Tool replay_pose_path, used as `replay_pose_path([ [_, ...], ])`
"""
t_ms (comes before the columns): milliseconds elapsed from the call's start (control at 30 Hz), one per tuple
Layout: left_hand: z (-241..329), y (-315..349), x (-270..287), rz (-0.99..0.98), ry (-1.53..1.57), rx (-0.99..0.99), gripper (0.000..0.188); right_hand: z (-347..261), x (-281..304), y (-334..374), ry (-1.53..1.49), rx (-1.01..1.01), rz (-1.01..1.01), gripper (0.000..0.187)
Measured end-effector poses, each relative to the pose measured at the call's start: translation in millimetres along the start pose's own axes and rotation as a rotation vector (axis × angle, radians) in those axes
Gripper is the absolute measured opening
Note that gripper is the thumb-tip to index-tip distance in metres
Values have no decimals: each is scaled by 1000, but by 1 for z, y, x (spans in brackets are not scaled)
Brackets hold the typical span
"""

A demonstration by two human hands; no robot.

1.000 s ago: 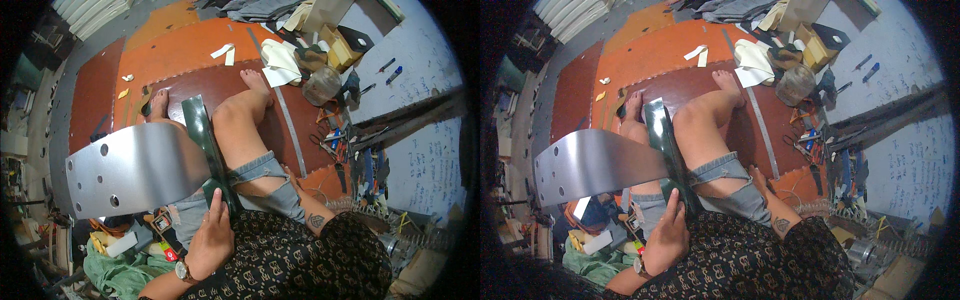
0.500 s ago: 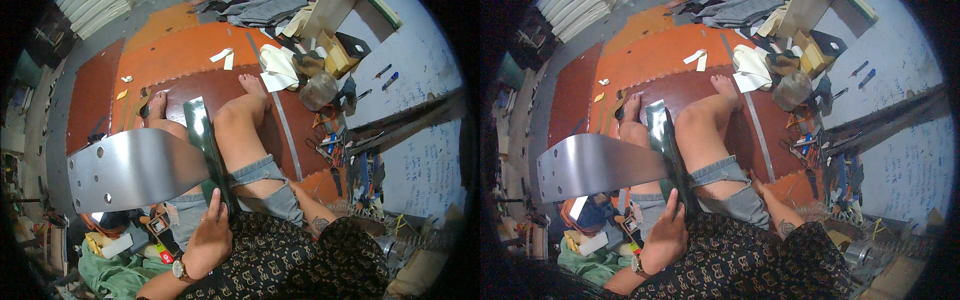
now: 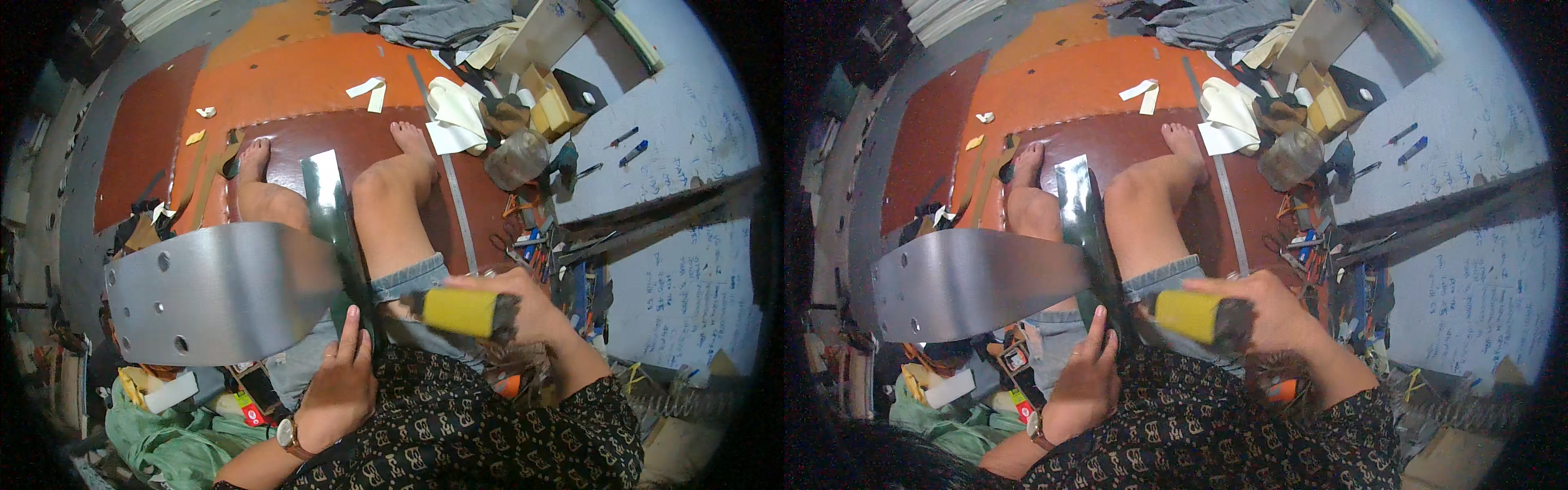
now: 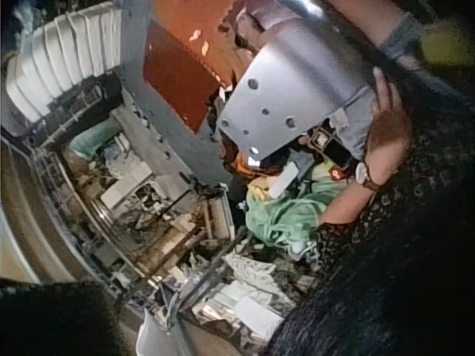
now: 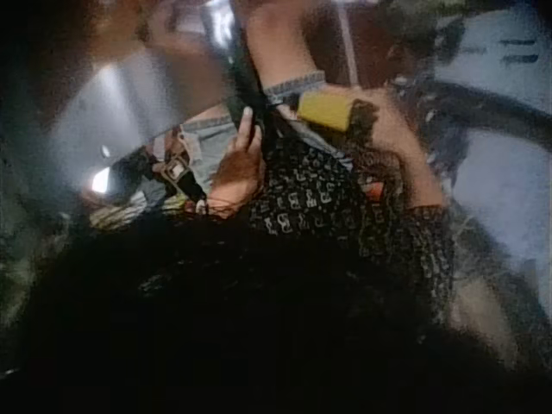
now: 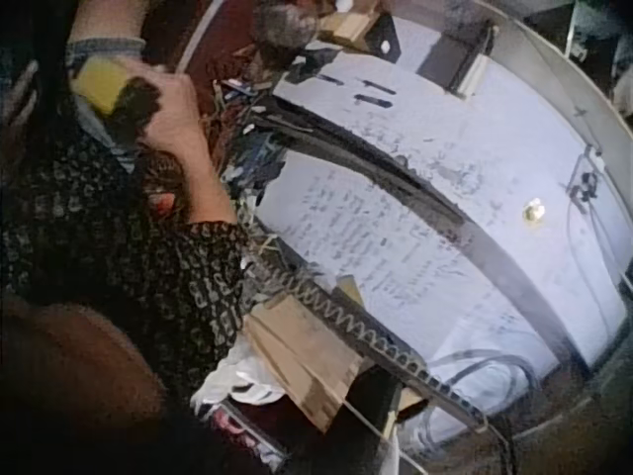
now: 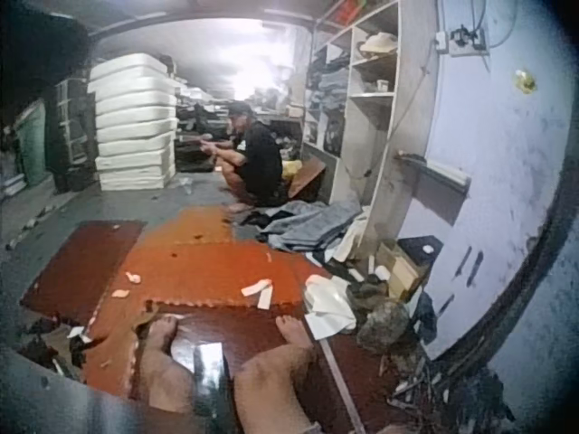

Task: The person sits on the floor and assembles a shoe component by attaching a green strip to a silver metal plate using a staple gun. They repeatedly position the parts, fire staples, and trim excess material with scissors.

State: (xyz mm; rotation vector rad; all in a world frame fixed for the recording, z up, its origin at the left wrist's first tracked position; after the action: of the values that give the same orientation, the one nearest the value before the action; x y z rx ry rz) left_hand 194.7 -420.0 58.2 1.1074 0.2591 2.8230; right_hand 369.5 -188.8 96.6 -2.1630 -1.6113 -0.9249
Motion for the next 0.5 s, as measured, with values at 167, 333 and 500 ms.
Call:
replay_pose_path([
  [167,-1,1,-3,5,-18,31,63,-14,-23,-26,337,27,-162,66],
  [333,-7,5,-11,53,-137,-37,67,-17,-24,-37,370,15,-205,57],
  [500,-5,4,-8,60,-63,25,68,-22,-25,-43,356,21,-215,55],
])
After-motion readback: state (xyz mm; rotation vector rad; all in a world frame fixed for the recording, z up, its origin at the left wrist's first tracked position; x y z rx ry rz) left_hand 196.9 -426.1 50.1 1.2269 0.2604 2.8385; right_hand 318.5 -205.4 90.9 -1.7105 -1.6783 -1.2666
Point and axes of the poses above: each hand's wrist, its own y-axis away from the middle knuckle, its own x-axis out of the back of the hand, z = x × y, the point moved 4 cm from there along -y, towards the middle knuckle, and after that the axes turned 11 degrees about y, right-handed, at the moved point
